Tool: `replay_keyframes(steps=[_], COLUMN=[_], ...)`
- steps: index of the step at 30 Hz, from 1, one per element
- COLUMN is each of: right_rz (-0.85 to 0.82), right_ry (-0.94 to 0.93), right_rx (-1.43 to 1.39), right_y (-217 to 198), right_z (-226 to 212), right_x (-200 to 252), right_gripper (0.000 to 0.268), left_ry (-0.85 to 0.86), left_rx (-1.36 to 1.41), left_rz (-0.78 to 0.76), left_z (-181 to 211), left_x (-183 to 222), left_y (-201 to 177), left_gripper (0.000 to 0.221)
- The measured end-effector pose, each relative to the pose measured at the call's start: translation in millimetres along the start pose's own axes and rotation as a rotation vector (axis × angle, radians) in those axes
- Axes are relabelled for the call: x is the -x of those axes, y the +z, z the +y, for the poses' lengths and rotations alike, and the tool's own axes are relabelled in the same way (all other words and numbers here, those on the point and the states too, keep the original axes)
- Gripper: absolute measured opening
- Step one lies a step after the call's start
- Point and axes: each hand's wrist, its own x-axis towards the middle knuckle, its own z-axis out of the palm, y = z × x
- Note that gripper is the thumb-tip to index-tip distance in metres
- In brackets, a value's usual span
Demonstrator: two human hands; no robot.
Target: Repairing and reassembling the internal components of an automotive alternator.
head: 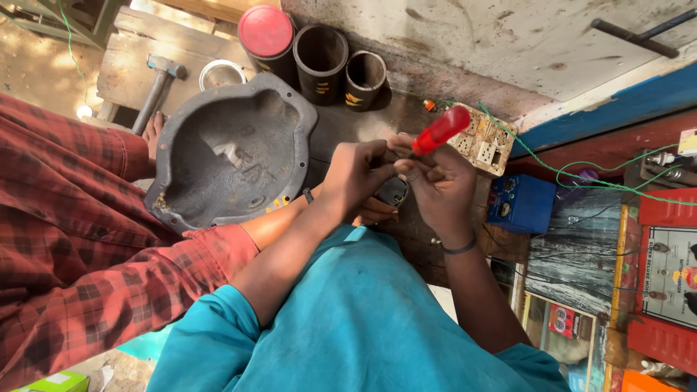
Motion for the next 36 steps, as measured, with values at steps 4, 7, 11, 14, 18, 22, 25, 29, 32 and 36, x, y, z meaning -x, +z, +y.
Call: replay_keyframes(steps=[4,7,11,14,18,22,25,29,32,36], right_rz=[0.094,0.145,0.115,0.073,0.083,0.15,0.159,0.065,0.049,0.086], right_ry=[-0.158,-0.073,-0.06,-0.035,-0.255,-0.153,-0.07,-0.14,-0.157,-0.224], right_rx=[0.204,0.028,0.116,0.005,0.125,0.128,0.168,0.13,0.123,0.133], right_y=[-5,-2,-6,1,4,1,2,-1,-5,-13], right_z=[26,24,20,10,20,27,19,17,16,9], right_x=[7,7,6,2,1,5,4,2,1,2], right_gripper=[0.025,0.022,0.022,0.024,0.021,0.021,0.033,0.033,0.034,0.032], left_ry=[0.029,0.172,0.195,0.141,0.041,0.18,0.22,0.261,0.266,0.233], left_rx=[-0.062,-0.01,0.003,-0.032,-0.165,-0.126,-0.038,-0.247,-0.338,-0.352], left_rz=[0.065,0.069,0.029,0.077,0.119,0.139,0.042,0.042,0.096,0.109], left_z=[-1,-13,-22,-7,-3,-10,-31,-28,-23,-19], left_x=[4,5,8,6,10,13,15,15,21,25], left_y=[4,9,15,10,12,12,15,8,6,3], left_gripper=[0.022,0.018,0.017,0.02,0.024,0.031,0.034,0.033,0.028,0.018])
